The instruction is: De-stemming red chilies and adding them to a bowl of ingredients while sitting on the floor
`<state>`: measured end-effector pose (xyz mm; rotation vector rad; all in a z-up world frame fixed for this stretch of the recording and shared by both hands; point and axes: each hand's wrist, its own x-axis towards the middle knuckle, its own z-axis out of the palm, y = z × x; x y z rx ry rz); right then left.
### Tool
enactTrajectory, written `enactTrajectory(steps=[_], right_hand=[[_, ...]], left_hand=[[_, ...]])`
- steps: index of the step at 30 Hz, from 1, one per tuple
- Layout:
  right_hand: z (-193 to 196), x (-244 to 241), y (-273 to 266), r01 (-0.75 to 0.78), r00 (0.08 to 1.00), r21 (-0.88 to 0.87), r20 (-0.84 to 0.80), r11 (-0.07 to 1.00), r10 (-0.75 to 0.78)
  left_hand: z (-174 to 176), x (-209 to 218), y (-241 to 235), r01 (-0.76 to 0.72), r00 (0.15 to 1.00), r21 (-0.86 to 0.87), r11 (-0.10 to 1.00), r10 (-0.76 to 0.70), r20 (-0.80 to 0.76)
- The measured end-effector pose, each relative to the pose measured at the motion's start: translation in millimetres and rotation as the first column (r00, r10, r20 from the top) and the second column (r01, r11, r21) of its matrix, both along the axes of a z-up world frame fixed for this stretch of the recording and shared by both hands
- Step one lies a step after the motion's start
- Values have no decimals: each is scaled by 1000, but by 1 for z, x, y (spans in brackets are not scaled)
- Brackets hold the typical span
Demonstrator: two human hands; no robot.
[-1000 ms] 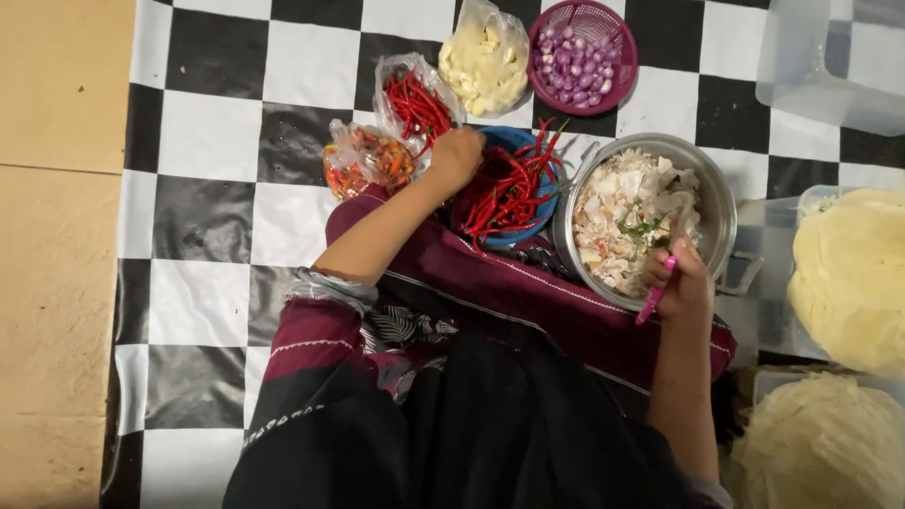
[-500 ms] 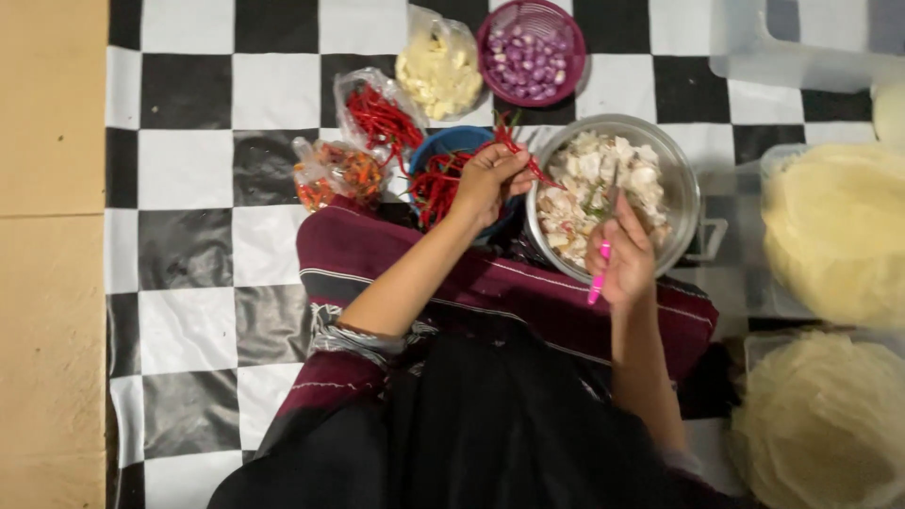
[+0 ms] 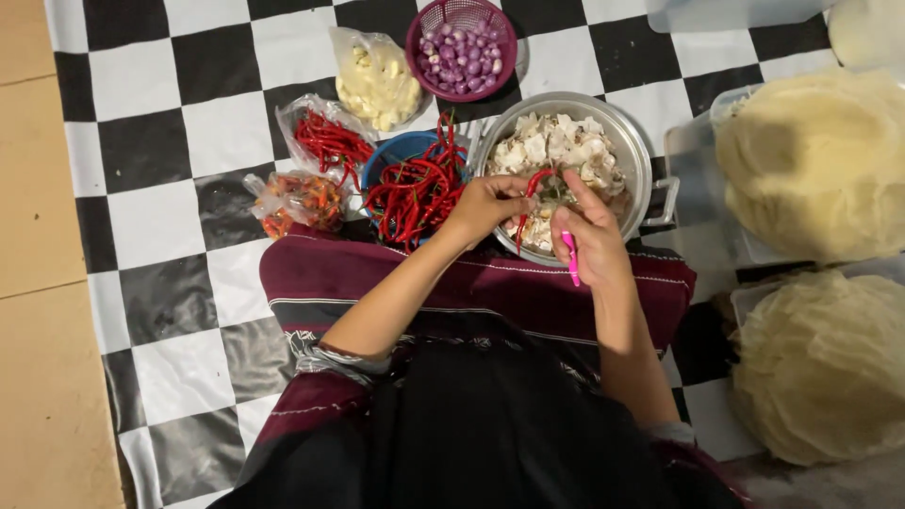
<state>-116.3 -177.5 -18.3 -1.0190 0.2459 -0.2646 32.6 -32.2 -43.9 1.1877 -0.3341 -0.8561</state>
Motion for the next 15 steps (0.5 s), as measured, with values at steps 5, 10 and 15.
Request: enactTrajectory(steps=[5,10,15], right_hand=[[-21,-1,-11,25,999,56,-31,998,-23],[-23,-2,-16,-25,999,178,-16,984,28],[-27,1,-18,-80,996,279,-24,957,90]], left_hand=[[1,-2,2,27,998,30,999,-28,54],[0,1,1,33,997,59,998,-37,73],[11,-2,-1,32,964,165,986,-74,257]])
